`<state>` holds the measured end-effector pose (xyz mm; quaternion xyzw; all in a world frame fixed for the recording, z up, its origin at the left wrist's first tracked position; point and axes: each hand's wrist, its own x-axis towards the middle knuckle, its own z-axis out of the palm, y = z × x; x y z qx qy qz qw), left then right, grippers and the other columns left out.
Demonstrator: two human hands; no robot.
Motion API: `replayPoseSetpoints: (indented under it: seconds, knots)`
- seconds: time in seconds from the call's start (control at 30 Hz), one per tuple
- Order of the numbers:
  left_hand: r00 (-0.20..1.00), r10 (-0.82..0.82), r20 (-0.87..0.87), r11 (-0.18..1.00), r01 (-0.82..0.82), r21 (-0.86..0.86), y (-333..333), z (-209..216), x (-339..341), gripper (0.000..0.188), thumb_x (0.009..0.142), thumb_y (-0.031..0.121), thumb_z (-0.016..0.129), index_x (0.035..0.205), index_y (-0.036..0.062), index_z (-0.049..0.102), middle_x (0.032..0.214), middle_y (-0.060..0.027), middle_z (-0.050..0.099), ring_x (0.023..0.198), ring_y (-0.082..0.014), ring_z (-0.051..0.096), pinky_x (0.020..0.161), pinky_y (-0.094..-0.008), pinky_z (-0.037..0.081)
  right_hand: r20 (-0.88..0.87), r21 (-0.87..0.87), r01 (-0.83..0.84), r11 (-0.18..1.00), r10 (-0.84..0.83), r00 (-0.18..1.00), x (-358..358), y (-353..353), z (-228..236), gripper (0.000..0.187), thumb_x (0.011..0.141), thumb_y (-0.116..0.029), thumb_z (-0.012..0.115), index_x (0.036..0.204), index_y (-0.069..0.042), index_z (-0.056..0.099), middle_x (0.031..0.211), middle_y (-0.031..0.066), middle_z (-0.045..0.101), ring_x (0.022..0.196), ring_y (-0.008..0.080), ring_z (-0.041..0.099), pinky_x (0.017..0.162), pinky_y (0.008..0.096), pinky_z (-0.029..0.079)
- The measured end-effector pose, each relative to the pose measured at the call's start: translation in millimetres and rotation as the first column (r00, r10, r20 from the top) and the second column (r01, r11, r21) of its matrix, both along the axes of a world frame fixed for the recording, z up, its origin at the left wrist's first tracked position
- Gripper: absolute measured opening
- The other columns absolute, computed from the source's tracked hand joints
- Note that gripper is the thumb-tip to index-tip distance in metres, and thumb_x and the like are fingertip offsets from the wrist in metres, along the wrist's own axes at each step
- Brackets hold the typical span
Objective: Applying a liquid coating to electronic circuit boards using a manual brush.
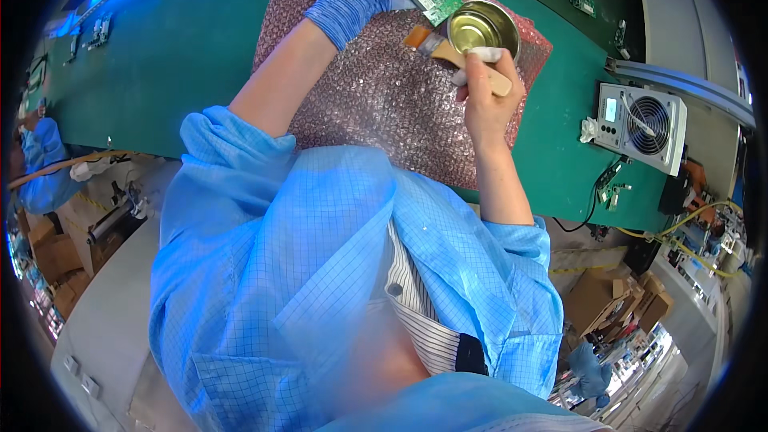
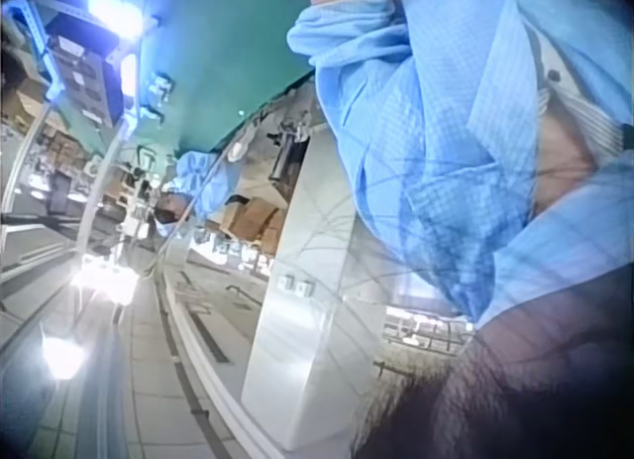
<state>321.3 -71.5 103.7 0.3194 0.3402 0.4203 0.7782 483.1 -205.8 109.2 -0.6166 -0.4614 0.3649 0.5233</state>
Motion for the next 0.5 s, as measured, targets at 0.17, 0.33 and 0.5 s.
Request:
replayPoseSetpoints:
  seconds: [0.17,0.33,0.5]
  knots:
    - [1.0,0.016,0.019,1.0,-0.016,0.012,5,-1,1,0.021,0.082,0.011,0.06,0.101,0.0052,0.054,0.092,-0.0053,0.061,0.081,-0.0161,0.062,0.067,-0.0268,0.055,-0.033,0.175,0.161,0.971,-0.158,0.987,-1,13,6,0.009,0.084,-0.01,0.055,0.08,-0.003,0.053,0.058,0.0034,0.056,0.043,0.005,0.047,0.038,0.0171,0.036]
    - [0.973,-0.083,0.215,0.897,-0.021,0.441,13,-19,2,0.021,0.081,0.01,0.061,0.101,0.0074,0.054,0.091,-0.0038,0.06,0.078,-0.0151,0.061,0.064,-0.0256,0.054,0.017,0.11,0.05,0.993,-0.052,0.998,1,14,3,0.009,0.084,-0.01,0.055,0.081,-0.001,0.054,0.06,0.0029,0.055,0.045,0.0049,0.048,0.039,0.0172,0.036]
    - [0.99,0.126,-0.068,0.992,-0.127,-0.005,58,-32,-4,0.015,0.08,0.011,0.062,0.093,0.0099,0.056,0.082,-0.0031,0.06,0.072,-0.0149,0.061,0.06,-0.0285,0.055,0.059,0.279,0.165,0.946,-0.188,0.98,31,29,-4,0.011,0.085,-0.009,0.056,0.086,0.001,0.057,0.066,0.0042,0.058,0.049,0.0057,0.049,0.043,0.0174,0.038]
